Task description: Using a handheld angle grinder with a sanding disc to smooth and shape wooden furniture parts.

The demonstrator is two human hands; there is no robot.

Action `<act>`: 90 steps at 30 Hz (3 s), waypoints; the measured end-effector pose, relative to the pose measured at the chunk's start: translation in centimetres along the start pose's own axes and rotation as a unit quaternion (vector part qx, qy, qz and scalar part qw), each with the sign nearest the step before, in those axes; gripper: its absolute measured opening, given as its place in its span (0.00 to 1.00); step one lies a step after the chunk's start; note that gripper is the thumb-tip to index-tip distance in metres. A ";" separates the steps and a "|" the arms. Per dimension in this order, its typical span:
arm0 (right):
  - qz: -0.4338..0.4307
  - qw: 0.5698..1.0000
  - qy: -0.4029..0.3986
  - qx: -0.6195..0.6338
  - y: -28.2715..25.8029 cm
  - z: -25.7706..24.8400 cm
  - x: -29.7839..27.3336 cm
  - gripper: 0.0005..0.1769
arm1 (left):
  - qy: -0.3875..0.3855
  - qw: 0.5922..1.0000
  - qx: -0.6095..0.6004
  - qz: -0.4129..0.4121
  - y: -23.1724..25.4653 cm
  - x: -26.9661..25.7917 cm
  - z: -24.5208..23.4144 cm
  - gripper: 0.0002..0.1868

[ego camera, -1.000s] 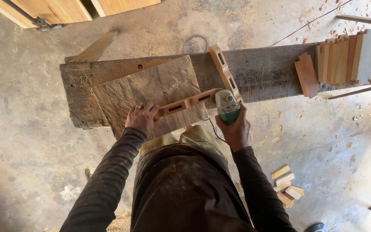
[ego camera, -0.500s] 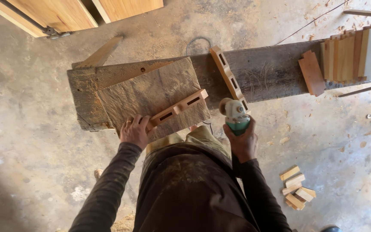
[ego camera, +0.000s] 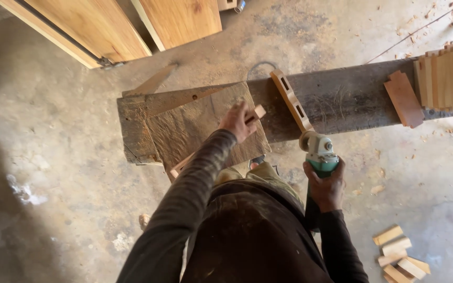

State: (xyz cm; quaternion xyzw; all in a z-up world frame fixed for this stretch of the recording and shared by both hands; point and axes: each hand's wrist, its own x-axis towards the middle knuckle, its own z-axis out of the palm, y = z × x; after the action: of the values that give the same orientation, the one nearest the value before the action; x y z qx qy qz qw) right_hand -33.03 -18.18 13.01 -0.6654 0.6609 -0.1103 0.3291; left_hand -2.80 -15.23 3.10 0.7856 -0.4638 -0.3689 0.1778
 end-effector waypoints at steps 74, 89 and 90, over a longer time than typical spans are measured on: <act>-0.235 0.865 -0.428 0.115 -12.4 -1.1 1.7 0.52 | 0.386 0.914 0.000 0.126 3.0 -23.2 -8.5 0.28; -0.273 0.898 -0.342 0.041 -13.5 -3.0 -0.4 0.47 | 0.389 0.912 0.021 0.126 3.6 -22.9 -8.6 0.27; -0.276 0.908 -0.317 0.006 -13.7 -3.3 -0.7 0.48 | 0.387 0.913 0.022 0.125 3.6 -22.9 -8.5 0.27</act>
State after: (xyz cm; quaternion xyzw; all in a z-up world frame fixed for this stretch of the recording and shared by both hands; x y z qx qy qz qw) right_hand -23.98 -19.74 23.72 -0.8188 0.3117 0.0156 0.4818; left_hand -5.39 2.09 20.47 0.8063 -0.4614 -0.0006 0.3702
